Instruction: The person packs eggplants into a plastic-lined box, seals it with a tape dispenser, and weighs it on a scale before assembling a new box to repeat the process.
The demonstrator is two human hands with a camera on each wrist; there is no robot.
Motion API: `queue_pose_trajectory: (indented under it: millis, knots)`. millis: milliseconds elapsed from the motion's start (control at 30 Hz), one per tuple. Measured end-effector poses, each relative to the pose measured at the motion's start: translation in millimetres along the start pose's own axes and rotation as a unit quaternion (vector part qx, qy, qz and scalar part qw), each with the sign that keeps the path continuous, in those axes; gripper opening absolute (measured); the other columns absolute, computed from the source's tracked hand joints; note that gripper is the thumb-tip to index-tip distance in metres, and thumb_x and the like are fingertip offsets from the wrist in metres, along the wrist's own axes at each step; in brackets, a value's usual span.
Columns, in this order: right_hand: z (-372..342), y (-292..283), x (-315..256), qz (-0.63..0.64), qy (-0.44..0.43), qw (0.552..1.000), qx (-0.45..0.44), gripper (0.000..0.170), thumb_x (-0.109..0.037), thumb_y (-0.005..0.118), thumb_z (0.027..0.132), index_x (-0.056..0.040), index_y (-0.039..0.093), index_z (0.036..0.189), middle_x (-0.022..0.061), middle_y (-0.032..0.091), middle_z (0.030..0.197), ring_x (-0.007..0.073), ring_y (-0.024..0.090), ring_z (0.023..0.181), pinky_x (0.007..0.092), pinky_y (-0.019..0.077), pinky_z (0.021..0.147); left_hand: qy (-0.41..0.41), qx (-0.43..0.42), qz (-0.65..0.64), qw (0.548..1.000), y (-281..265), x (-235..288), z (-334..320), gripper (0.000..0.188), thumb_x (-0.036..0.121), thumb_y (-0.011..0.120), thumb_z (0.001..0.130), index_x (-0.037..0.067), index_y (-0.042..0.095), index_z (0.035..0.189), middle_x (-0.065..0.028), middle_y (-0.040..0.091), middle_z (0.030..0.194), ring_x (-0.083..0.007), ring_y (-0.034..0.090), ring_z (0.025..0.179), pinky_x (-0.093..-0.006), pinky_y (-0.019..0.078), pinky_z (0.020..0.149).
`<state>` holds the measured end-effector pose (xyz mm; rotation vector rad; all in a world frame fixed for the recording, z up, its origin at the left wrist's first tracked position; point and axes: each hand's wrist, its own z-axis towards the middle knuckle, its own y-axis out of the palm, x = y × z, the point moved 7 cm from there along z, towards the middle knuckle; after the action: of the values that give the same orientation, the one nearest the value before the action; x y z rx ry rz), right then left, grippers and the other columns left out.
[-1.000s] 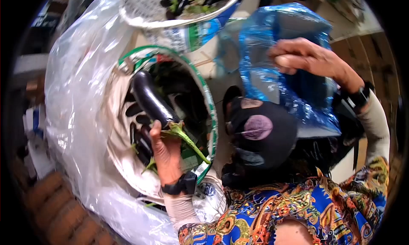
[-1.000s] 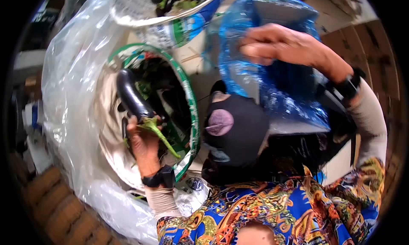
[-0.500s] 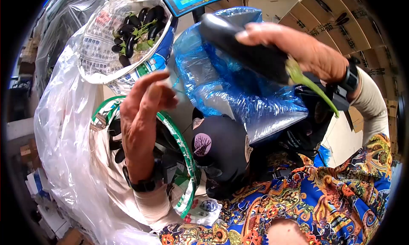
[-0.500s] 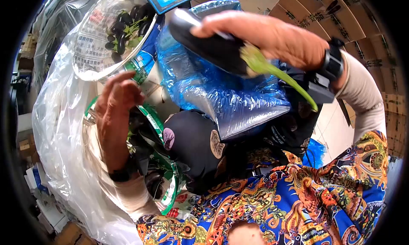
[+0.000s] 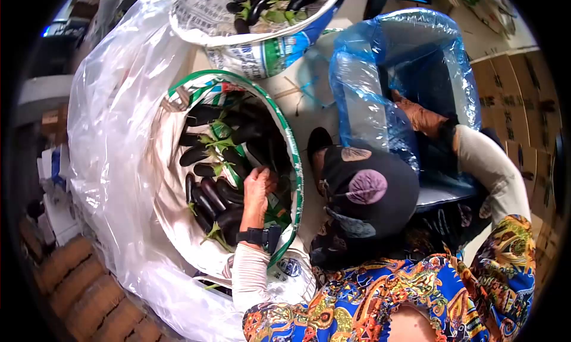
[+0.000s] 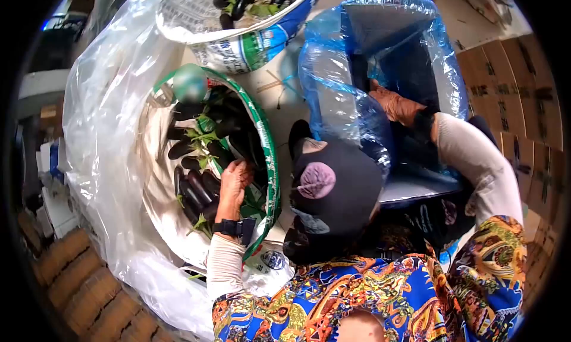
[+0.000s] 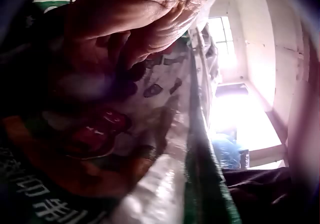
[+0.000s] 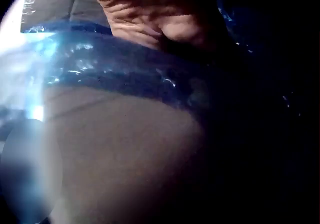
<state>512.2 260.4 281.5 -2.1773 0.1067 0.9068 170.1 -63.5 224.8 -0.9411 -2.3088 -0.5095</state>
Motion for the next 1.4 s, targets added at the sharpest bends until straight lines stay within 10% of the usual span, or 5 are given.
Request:
queue_pose_trajectory:
  millis: [333,900,1067,1200,1400]
  knots:
    - [-39,17,0,-0.166,0.075,0.980,-0.078,0.035,-0.025,0.058,0.092,-0.0015,0.056,0.117,0.0112,0.063,0.107,0.0210,0.060,0.091,0.0330,0.0494,0.075,0.117,0.149,0.058,0.980,-43,2,61,0.024,0.013,0.060,0.087,-0.001,0.059,0.107,-0.0043,0.062,0.082,-0.0169,0.059,0.072,-0.0293,0.0470,0.065]
    - [-103,28,6,-0.200,0.117,0.960,-0.155,0.027,-0.021,0.056,0.092,-0.0016,0.058,0.110,0.0105,0.064,0.102,0.0194,0.061,0.086,0.0313,0.0502,0.071,0.318,0.434,0.635,0.555,-122,126,164,0.032,0.032,0.068,0.076,0.010,0.063,0.100,-0.0114,0.065,0.084,-0.0320,0.064,0.072,-0.0373,0.0513,0.062]
    - [-109,26,7,-0.200,0.124,0.956,-0.172,0.024,-0.020,0.056,0.091,-0.0016,0.058,0.107,0.0102,0.064,0.101,0.0190,0.062,0.084,0.0308,0.0504,0.069,0.014,0.359,0.541,0.761,-156,100,214,0.054,0.058,0.054,0.084,0.048,0.042,0.136,-0.0252,0.016,0.154,-0.0437,0.010,0.143,-0.0719,0.0208,0.101]
    - [-108,29,8,-0.204,0.128,0.953,-0.184,0.023,-0.019,0.055,0.091,-0.0016,0.059,0.106,0.0101,0.065,0.100,0.0186,0.062,0.083,0.0304,0.0506,0.068,0.375,0.517,0.628,0.444,-90,110,148,0.044,0.049,0.065,0.079,0.006,0.062,0.083,-0.0182,0.059,0.077,-0.0395,0.057,0.072,-0.0488,0.0447,0.062]
    - [-110,26,7,-0.216,0.129,0.949,-0.189,0.020,-0.017,0.055,0.091,-0.0017,0.059,0.103,0.0098,0.065,0.098,0.0181,0.063,0.081,0.0298,0.0509,0.066,0.286,0.296,0.636,0.653,-100,92,150,0.047,0.024,0.066,0.072,0.017,0.060,0.118,-0.0160,0.061,0.100,-0.0373,0.060,0.090,-0.0491,0.0494,0.077]
